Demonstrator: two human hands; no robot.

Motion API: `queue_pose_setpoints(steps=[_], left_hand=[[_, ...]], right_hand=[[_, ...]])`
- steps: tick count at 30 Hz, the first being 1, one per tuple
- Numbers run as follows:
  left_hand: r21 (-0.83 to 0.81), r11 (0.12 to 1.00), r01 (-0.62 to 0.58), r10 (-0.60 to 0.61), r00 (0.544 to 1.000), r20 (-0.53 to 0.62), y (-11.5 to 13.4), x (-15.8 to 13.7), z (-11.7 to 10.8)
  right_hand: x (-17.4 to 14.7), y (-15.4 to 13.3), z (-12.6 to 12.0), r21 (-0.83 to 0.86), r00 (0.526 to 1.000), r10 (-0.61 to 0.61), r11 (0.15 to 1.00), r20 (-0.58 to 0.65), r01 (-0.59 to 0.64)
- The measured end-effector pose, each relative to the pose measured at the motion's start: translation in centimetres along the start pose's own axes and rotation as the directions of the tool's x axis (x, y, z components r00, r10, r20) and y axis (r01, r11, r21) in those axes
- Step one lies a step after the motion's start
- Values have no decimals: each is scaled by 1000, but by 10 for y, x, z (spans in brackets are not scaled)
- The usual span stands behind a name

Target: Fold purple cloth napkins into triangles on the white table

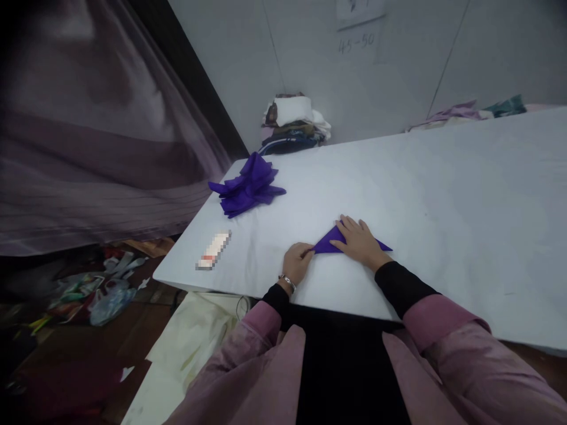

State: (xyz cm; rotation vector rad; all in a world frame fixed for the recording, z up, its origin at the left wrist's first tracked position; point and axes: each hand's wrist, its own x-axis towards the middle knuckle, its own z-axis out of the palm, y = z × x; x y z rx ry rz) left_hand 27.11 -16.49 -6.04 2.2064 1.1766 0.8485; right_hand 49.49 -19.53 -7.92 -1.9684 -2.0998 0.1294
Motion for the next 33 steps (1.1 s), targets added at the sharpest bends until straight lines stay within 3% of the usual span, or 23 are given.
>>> queue_pose_setpoints(steps=[8, 24, 28, 33], left_hand=[[156, 973, -173, 156, 981, 118, 2, -1, -2], [56, 998, -10, 8, 999, 32, 3, -1, -3], [37, 995, 93, -93, 996, 5, 3, 1, -1], [26, 994, 107, -108, 993, 45, 3, -1, -5]], right_hand=[[0, 0, 0, -4, 1000, -10, 1000, 0, 10], [0, -2, -3, -3, 1000, 4, 1000, 10, -4], [0, -1, -1, 6, 1000, -5, 1000, -7, 5], [1, 0, 0, 3, 1000, -4, 1000, -4, 4]])
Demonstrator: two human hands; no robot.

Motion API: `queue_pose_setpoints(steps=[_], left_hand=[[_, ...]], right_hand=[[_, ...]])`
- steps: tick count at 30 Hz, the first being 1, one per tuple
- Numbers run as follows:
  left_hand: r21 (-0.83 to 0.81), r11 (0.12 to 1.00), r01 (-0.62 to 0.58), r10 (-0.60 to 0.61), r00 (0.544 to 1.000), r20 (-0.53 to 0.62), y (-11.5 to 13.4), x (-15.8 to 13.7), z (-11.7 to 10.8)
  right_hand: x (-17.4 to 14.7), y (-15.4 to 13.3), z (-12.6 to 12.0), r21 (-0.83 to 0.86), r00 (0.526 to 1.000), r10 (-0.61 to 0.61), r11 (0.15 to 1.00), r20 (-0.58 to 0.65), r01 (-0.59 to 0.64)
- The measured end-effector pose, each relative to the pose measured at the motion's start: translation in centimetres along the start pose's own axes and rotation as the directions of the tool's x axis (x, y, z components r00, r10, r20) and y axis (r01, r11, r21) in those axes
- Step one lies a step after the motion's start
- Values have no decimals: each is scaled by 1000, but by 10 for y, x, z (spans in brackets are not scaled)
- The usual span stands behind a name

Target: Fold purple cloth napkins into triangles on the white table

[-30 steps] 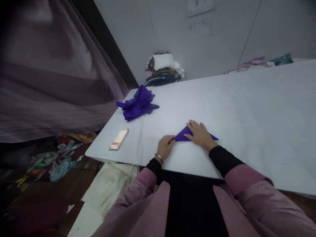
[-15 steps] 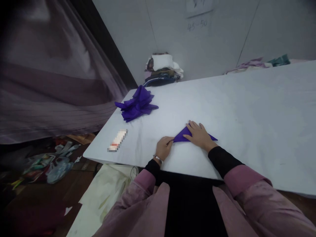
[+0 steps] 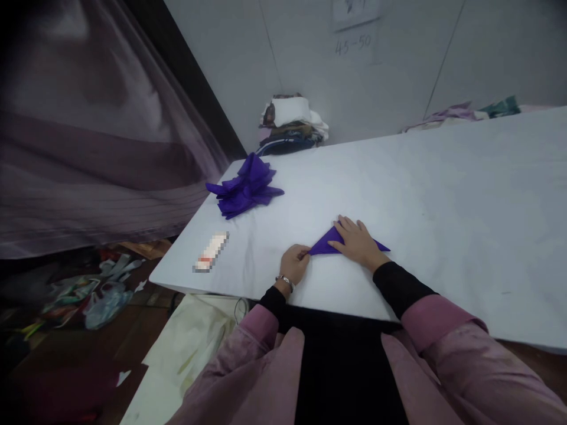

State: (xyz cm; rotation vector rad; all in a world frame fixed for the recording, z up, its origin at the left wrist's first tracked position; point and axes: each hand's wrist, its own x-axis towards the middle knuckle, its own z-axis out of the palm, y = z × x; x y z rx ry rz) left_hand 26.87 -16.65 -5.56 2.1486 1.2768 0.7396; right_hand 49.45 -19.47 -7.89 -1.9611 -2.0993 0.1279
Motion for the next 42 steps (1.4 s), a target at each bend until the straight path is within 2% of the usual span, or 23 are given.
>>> queue_pose_setpoints(steps=[6, 12, 16, 25, 31, 36, 40, 42], left_hand=[[2, 994, -107, 106, 992, 63, -1, -2, -6], [-8, 996, -94, 95, 995, 40, -3, 2, 0], [52, 995, -80, 77, 996, 52, -5, 3, 3], [172, 976, -137, 134, 990, 31, -2, -2, 1], [202, 970, -136, 131, 991, 40, 1, -4, -1], [179, 977, -119, 116, 993, 27, 1, -5, -3], [102, 989, -103, 99, 994, 42, -5, -3, -10], [68, 996, -65, 65, 998, 5, -5, 1, -14]], right_hand=[[0, 0, 0, 9, 1000, -4, 1000, -4, 4], [0, -2, -3, -10, 1000, 8, 1000, 11, -8], [-1, -2, -4, -4, 1000, 9, 1000, 13, -9], [-1, -2, -5, -14, 1000, 3, 1000, 10, -3], [-1, -4, -6, 6, 1000, 11, 1000, 12, -11], [-1, -5, -7, 1, 1000, 13, 1000, 16, -13], [0, -6, -6, -3, 1000, 9, 1000, -3, -9], [0, -5, -4, 2, 1000, 8, 1000, -9, -8]])
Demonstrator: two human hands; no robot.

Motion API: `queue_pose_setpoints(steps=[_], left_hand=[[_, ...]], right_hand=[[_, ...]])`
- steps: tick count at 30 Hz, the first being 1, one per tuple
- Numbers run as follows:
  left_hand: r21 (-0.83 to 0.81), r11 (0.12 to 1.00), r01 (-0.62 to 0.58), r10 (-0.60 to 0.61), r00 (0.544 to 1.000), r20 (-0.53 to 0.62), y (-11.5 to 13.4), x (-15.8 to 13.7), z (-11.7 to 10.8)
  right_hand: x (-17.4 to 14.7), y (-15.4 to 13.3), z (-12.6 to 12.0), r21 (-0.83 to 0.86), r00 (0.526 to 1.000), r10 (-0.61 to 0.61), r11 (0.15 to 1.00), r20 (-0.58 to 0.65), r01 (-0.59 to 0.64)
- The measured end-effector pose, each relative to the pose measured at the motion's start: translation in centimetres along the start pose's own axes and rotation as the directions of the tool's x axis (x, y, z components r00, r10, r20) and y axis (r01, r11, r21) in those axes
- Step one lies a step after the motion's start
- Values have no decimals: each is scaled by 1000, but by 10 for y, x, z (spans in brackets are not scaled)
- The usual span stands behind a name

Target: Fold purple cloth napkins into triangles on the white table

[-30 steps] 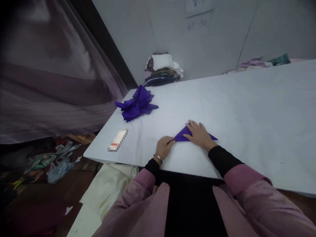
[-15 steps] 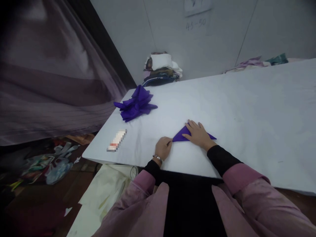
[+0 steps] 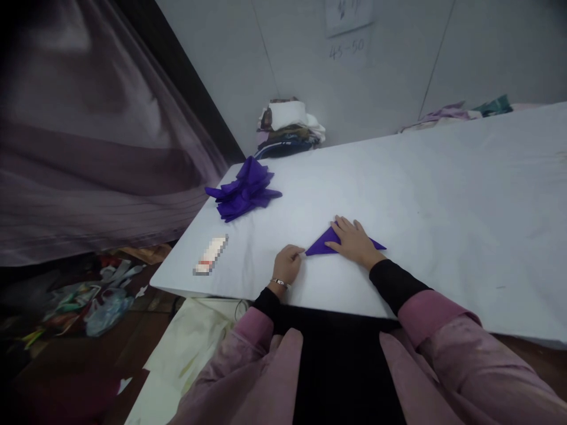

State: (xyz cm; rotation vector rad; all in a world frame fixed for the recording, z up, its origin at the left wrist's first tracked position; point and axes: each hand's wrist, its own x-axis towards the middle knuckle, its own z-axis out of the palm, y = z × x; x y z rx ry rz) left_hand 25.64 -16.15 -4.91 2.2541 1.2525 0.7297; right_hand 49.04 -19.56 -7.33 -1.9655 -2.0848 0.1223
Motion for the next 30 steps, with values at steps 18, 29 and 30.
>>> queue_pose_setpoints(steps=[18, 29, 30], left_hand=[[355, 930, -90, -37, 941, 336, 60, 57, 66], [440, 896, -62, -80, 952, 296, 51, 47, 58], [450, 890, -70, -75, 952, 296, 48, 44, 57]], right_hand=[[-1, -2, 4, -70, 998, -51, 996, -39, 48], [0, -3, 6, -11, 1000, -7, 1000, -25, 6], [1, -2, 7, -10, 1000, -9, 1000, -25, 9]])
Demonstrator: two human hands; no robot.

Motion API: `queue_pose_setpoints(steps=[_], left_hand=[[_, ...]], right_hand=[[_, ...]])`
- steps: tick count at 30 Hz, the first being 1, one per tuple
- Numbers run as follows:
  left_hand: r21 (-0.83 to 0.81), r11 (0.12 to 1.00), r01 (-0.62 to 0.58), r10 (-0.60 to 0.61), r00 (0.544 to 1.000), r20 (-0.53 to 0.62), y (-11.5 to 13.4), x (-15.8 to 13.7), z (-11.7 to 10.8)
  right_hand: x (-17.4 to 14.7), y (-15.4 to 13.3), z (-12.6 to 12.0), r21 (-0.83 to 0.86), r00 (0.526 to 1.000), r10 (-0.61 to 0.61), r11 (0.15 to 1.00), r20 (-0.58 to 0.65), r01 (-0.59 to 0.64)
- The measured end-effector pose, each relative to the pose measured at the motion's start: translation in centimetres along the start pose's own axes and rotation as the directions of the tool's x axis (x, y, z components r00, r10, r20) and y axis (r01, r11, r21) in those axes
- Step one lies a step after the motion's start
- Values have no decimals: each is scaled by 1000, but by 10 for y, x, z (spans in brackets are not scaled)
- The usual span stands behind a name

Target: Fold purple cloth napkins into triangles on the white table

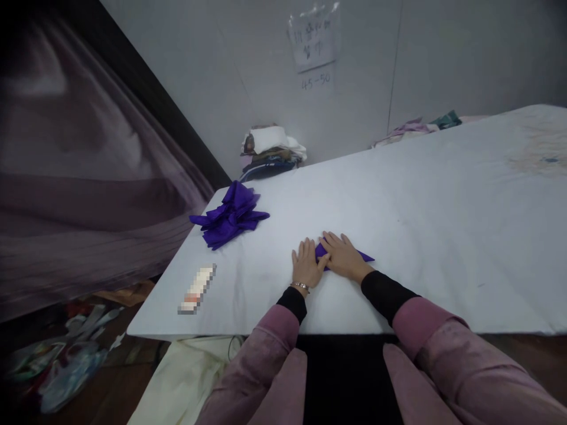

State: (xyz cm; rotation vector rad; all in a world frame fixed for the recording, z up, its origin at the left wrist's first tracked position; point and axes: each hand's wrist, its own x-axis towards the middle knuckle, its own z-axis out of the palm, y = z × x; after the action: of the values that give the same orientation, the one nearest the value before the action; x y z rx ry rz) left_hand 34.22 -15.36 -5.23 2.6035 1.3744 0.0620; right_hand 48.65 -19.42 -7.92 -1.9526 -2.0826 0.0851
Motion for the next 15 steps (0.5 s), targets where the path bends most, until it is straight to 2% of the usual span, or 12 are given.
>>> queue_pose_setpoints(steps=[5, 7, 10, 12, 13, 15], left_hand=[[72, 996, -50, 51, 998, -19, -19, -25, -1], [66, 996, -55, 53, 998, 24, -25, -33, -7], [15, 999, 49, -51, 994, 100, -24, -32, -25], [-16, 996, 82, -82, 996, 47, -17, -21, -37], [-28, 998, 50, -51, 999, -4, -11, -14, -40], [-44, 995, -93, 89, 993, -72, 2, 0, -40]], right_hand=[[2, 0, 1, -14, 1000, -16, 1000, -15, 15], [2, 0, 2, -17, 1000, -12, 1000, -28, 12], [3, -2, 2, -18, 1000, -9, 1000, -29, 9], [2, -3, 0, -12, 1000, -8, 1000, -27, 8], [2, -4, -1, -7, 1000, -7, 1000, -28, 7], [1, -4, -4, 6, 999, -14, 1000, -32, 14]])
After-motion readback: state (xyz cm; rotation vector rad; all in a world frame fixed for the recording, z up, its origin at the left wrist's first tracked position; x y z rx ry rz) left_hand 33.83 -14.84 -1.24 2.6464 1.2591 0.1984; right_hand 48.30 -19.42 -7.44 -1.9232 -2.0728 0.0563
